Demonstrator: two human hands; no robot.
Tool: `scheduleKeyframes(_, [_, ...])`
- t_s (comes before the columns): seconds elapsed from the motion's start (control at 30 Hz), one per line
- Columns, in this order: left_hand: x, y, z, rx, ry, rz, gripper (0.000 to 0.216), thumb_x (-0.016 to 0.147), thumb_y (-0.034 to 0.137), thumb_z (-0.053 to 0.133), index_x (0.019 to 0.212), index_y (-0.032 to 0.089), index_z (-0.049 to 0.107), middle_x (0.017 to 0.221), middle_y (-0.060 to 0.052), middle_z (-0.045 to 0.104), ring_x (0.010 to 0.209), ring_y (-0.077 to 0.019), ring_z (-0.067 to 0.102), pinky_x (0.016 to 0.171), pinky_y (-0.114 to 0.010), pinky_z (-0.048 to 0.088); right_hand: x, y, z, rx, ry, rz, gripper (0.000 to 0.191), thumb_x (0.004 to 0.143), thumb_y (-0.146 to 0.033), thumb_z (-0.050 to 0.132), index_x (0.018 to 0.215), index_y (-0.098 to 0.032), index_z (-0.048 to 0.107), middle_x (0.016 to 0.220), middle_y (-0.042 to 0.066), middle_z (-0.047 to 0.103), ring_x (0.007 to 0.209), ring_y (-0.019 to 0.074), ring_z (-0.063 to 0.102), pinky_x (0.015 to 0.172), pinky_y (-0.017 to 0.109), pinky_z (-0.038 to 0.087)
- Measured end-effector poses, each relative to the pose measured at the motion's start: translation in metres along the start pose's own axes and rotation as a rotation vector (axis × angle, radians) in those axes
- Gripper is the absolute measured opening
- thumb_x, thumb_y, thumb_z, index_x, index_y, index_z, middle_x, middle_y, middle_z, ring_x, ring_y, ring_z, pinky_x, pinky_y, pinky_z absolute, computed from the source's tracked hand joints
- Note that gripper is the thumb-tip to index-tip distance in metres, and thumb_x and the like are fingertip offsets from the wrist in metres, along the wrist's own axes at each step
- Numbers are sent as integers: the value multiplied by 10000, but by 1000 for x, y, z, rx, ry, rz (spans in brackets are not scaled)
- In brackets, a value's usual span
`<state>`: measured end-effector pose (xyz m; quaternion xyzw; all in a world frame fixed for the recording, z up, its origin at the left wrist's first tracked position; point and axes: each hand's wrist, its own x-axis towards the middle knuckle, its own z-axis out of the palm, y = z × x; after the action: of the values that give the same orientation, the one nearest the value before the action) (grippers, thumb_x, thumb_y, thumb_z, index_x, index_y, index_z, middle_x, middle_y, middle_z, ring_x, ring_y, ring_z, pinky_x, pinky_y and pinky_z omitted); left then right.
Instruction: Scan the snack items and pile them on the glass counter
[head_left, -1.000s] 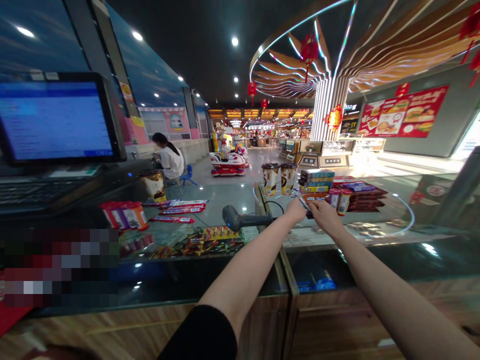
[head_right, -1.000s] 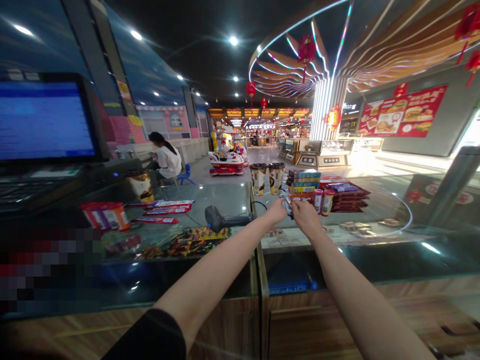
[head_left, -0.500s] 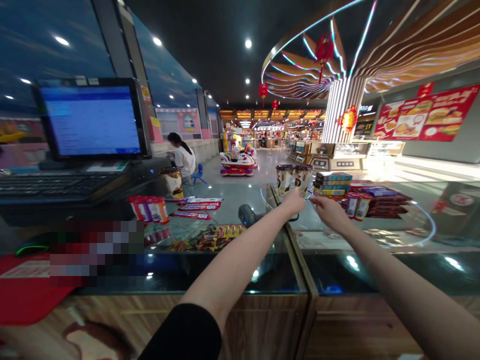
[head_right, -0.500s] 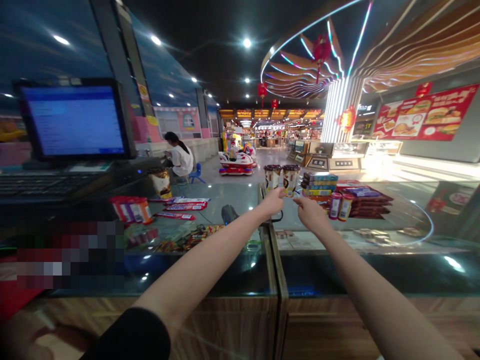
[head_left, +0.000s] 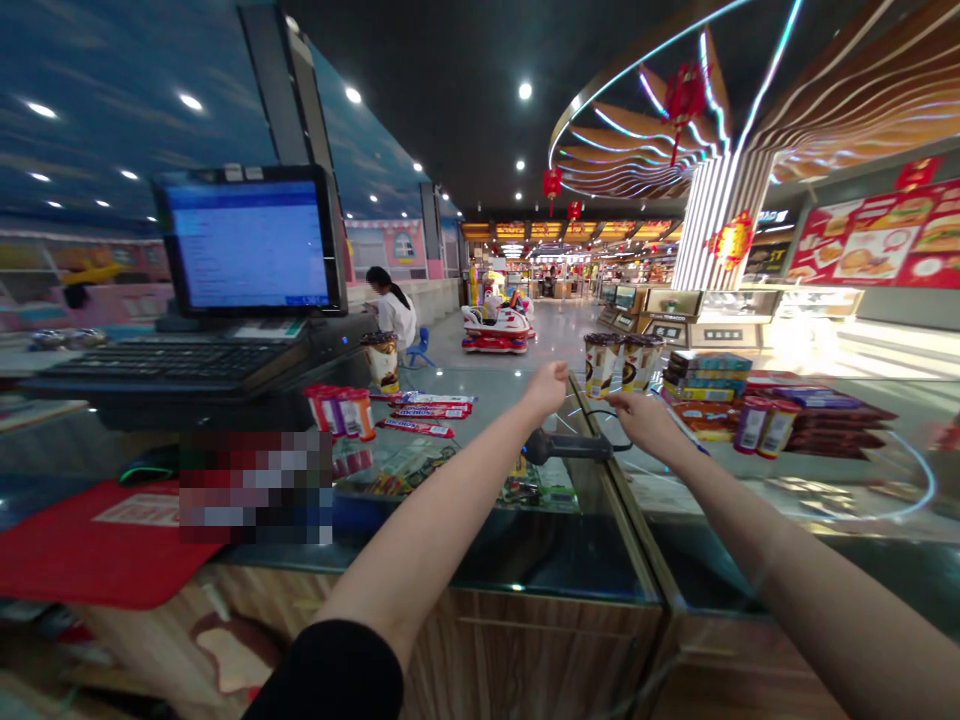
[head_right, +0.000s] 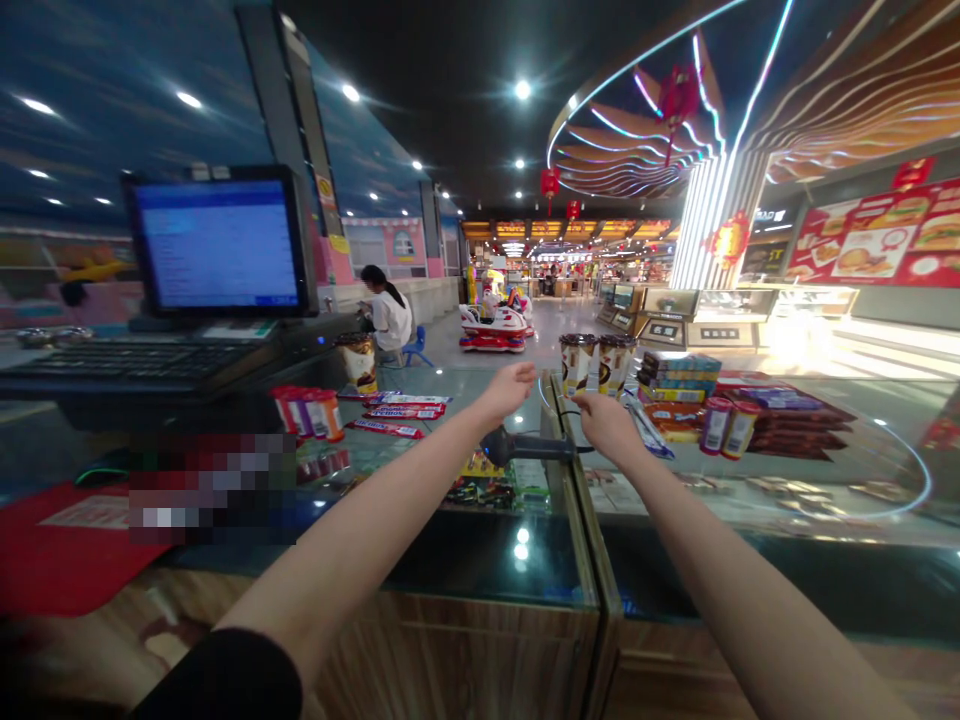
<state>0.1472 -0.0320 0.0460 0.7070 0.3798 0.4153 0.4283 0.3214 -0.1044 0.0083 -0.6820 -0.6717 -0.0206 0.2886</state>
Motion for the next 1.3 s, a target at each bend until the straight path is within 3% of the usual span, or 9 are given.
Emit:
scheduleKeyframes(0.37, [-10,-31,-67,-98,119,-75,596,769,-12,532,1354,100,537,1397,-207,563,1267,-246,575,1036,-379,470,20,-46,17,23,-79,-29,409,926,-174,424,1244,-175,683,1243,100,699,1162,257,641,990,351,473])
scheduleKeyframes(0.6, [-12,-56,-120,-19,221,-109,620,745,-48,512,1349,89,534,1382,-207,577,1275,-240,572,1032,-366,479,44,-64,41,100,-143,-74,396,916,-148,439,1213,-174,700,1226,86,709,1143,225,647,996,327,471])
scheduleKeyframes(0.77, [-13,-78,-157,214,328,-86,588,752,-66,449,1303,100,574,1322,-161,636,1239,-196,603,1063,-352,467,63,-76,58,171,-230,-103,405,904,-139,437,1210,-166,702,1146,72,738,1092,203,663,987,314,474])
scheduleKeyframes(0.97, [-22,-94,-186,596,369,-70,539,824,-45,379,1292,124,583,1307,-101,656,1221,-149,609,1094,-299,435,88,-78,85,303,-333,-122,349,861,-135,513,1114,-192,747,1072,55,759,1032,192,682,971,319,491])
scheduleKeyframes(1.13, [-35,-92,-204,889,390,-74,525,855,-17,366,1323,108,568,1334,-119,633,1262,-189,570,1109,-314,397,107,-82,99,402,-421,-107,343,827,-101,543,1088,-160,756,1022,74,768,965,189,689,922,304,505])
scheduleKeyframes(1.3, [-45,-89,-207,1118,384,-132,463,905,87,376,1315,133,586,1336,-127,624,1254,-253,559,1119,-404,358,115,-98,98,514,-553,-57,349,842,-112,550,1133,-162,735,1051,82,761,943,173,677,844,282,506])
